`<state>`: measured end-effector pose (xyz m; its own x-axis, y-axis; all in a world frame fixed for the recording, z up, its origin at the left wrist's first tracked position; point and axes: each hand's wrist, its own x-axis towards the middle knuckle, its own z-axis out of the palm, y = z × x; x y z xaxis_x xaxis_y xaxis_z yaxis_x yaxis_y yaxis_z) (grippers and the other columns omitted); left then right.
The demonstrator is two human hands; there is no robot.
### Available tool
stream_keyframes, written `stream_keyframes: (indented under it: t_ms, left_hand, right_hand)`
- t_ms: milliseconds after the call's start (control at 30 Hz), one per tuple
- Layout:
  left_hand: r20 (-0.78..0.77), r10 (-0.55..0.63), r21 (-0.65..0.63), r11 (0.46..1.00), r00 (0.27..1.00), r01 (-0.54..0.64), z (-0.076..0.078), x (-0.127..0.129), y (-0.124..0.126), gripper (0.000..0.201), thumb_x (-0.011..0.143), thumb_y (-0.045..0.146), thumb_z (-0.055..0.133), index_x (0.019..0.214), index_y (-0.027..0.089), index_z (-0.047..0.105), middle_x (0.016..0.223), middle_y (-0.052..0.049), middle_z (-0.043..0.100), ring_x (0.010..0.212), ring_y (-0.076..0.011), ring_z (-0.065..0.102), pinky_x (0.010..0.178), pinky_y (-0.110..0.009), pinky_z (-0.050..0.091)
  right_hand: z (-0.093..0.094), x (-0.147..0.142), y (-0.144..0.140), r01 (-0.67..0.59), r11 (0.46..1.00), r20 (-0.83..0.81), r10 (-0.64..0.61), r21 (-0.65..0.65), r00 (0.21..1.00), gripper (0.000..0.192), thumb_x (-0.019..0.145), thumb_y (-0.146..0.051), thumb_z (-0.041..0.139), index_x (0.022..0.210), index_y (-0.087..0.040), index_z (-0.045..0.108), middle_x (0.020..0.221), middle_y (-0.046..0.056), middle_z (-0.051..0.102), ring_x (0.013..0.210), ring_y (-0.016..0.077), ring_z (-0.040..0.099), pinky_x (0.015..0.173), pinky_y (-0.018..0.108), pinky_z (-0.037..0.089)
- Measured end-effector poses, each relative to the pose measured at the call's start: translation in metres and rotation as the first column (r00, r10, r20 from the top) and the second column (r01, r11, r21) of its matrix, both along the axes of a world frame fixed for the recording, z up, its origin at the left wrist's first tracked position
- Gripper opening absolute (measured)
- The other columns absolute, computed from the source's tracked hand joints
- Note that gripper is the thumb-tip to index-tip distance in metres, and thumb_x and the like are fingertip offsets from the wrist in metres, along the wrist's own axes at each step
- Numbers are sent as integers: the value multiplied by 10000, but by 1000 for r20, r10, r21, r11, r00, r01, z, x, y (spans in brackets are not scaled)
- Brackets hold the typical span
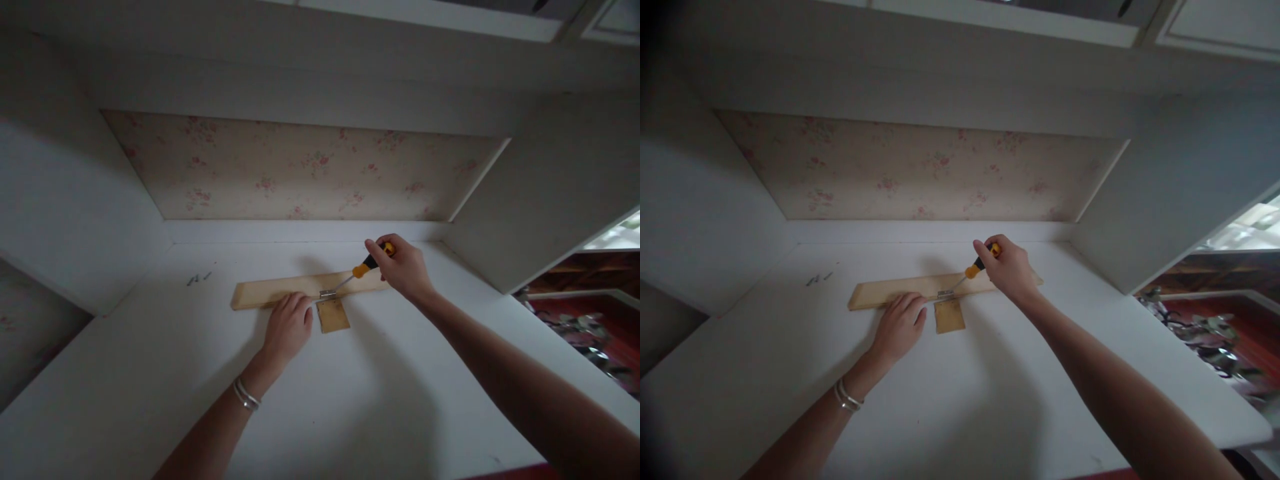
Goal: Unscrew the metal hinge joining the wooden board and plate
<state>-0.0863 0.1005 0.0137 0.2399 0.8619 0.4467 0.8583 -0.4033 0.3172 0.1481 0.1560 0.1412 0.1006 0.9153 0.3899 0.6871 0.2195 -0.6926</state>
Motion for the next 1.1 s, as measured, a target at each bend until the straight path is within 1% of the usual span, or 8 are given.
stream_keyframes:
  t_ms: [100,167,333,433,567,733,900,1100]
  left_hand:
    - [-2,-14,11,1000,1000,14,-5,14,15,212,892,156,510,1067,202,621,1112,-74,653,1094,-231,562,1007,-392,416]
    - [-17,-3,18,1000,1000,3,-10,18,21,215,884,144,521,1067,196,623,1114,-69,660,1095,-227,565,1009,-392,418]
    - [-59,0,62,998,998,4,-23,20,25,257,892,158,525,1125,189,628,1186,-67,661,1113,-230,566,1009,-395,421]
    - [-65,5,88,996,998,0,-28,19,25,293,895,166,528,1171,180,627,1222,-70,657,1141,-229,560,1026,-405,411]
    - [-71,3,98,995,997,4,-29,19,27,307,876,142,546,1164,181,643,1217,-63,667,1129,-216,576,1017,-407,419]
    - [-75,8,101,995,997,0,-26,18,27,305,869,141,555,1151,194,659,1203,-61,679,1109,-220,593,983,-415,435]
    - [-64,6,101,995,998,1,-25,17,27,313,861,132,560,1148,199,669,1199,-57,683,1104,-212,597,994,-409,437]
    - [-59,-10,90,996,998,15,-30,17,29,311,880,138,534,1158,184,667,1220,-62,674,1133,-211,587,1022,-399,430]
  right_hand:
    - [2,0,6,0,998,104,-6,61,995,426,859,-616,517,854,-204,625,680,24,661,481,117,547,498,241,407]
    - [1,0,9,-13,997,145,2,73,989,409,871,-597,510,854,-206,630,674,27,666,499,123,551,519,247,399]
    - [1,-2,17,-39,995,255,13,94,967,368,879,-550,519,808,-206,631,665,33,664,538,136,545,546,258,365]
    - [2,-4,20,-46,993,302,10,113,953,346,882,-523,528,795,-204,631,674,33,662,551,135,536,549,259,344]
    - [5,-8,22,-107,983,355,48,149,933,314,889,-484,543,795,-197,630,676,24,653,561,125,526,560,254,335]
    - [10,-16,22,-183,966,417,94,180,904,285,896,-445,553,813,-186,638,675,22,643,566,120,514,571,247,339]
    - [12,-19,24,-198,959,409,100,203,907,289,895,-447,554,813,-184,638,678,22,643,571,122,521,578,243,354]
    - [11,-18,27,-200,964,443,105,173,890,269,879,-435,576,823,-182,650,702,33,667,597,138,556,598,252,375]
